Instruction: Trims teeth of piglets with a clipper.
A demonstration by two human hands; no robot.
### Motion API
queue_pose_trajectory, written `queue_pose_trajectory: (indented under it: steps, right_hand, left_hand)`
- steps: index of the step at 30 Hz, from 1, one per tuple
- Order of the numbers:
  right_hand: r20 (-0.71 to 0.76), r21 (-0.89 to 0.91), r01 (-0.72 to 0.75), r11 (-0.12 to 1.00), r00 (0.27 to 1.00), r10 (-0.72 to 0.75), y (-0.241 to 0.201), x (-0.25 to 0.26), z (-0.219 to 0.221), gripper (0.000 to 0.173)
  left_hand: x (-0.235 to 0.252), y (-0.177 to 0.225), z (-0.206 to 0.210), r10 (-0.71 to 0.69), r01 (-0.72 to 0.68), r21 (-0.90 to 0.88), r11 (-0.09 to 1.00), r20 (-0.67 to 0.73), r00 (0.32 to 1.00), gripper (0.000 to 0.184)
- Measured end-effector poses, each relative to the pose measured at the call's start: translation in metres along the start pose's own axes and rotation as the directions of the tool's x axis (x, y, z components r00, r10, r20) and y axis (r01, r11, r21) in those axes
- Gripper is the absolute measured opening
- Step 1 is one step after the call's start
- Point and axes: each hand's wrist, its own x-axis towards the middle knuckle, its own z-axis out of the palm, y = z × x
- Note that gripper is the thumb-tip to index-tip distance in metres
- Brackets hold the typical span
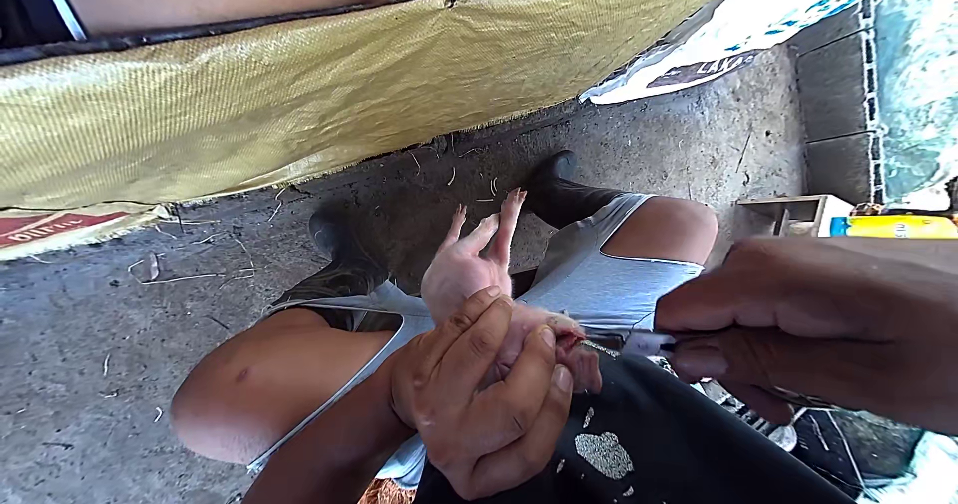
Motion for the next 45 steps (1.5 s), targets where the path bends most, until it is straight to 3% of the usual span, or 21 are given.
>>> queue_pose_trajectory:
  steps: [6, 13, 16, 19, 23, 26, 27, 30, 34, 40, 45]
  right_hand:
    - [-0.044, -0.014, 0.117, 0.993, 0.992, -0.118, 0.012, 0.001, 0.015, 0.031]
    - [-0.068, 0.014, 0.115, 0.993, 0.991, -0.114, 0.019, 0.003, 0.019, 0.029]
    - [-0.226, 0.128, 0.041, 0.991, 0.974, -0.012, 0.020, -0.002, 0.021, 0.030]
    - [-0.496, 0.170, 0.075, 0.983, 0.868, 0.019, 0.019, 0.000, 0.022, 0.030]
    - [-0.574, 0.165, 0.183, 0.969, 0.817, -0.056, 0.016, 0.006, 0.019, 0.030]
    - [-0.553, 0.350, 0.332, 0.876, 0.828, -0.092, 0.023, 0.009, 0.012, 0.029]
    - [-0.547, 0.337, 0.342, 0.877, 0.829, -0.114, 0.026, 0.009, 0.012, 0.029]
    - [-0.490, 0.145, 0.271, 0.951, 0.855, -0.169, 0.025, 0.005, 0.020, 0.029]
    - [-0.358, 0.041, 0.253, 0.966, 0.907, -0.223, 0.015, 0.002, 0.022, 0.026]
    - [-0.253, 0.075, 0.209, 0.975, 0.950, -0.184, 0.008, 0.010, 0.016, 0.026]
    - [-0.153, 0.142, 0.169, 0.975, 0.977, -0.147, -0.004, 0.013, 0.015, 0.025]
  left_hand:
    - [0.001, -0.001, 0.001, -0.001, 0.001, -0.025, 1.000, 0.009, 1.000, 0.020]
    - [0.000, 0.008, 0.009, -0.024, 0.023, -0.097, 0.995, -0.007, 1.000, 0.020]
    - [0.007, 0.007, 0.003, -0.024, 0.025, -0.065, 0.998, 0.004, 1.000, 0.023]
    - [0.012, -0.010, -0.010, -0.069, 0.069, 0.000, 0.998, 0.006, 0.998, 0.036]
    - [0.000, -0.034, -0.009, -0.163, 0.156, -0.075, 0.985, -0.096, 0.982, 0.039]
    - [0.000, -0.020, -0.002, -0.179, 0.154, -0.206, 0.966, -0.107, 0.978, 0.040]
    - [0.003, -0.016, -0.002, -0.161, 0.136, -0.228, 0.964, -0.092, 0.983, 0.038]
    - [0.010, -0.011, 0.000, -0.123, 0.111, -0.201, 0.973, -0.050, 0.991, 0.035]
    - [0.011, -0.019, -0.003, -0.110, 0.105, -0.118, 0.988, -0.039, 0.993, 0.038]
    - [0.005, -0.013, -0.022, -0.184, 0.183, -0.037, 0.982, -0.027, 0.983, 0.043]
    - [-0.002, 0.002, -0.036, -0.258, 0.266, -0.111, 0.958, 0.082, 0.963, 0.038]
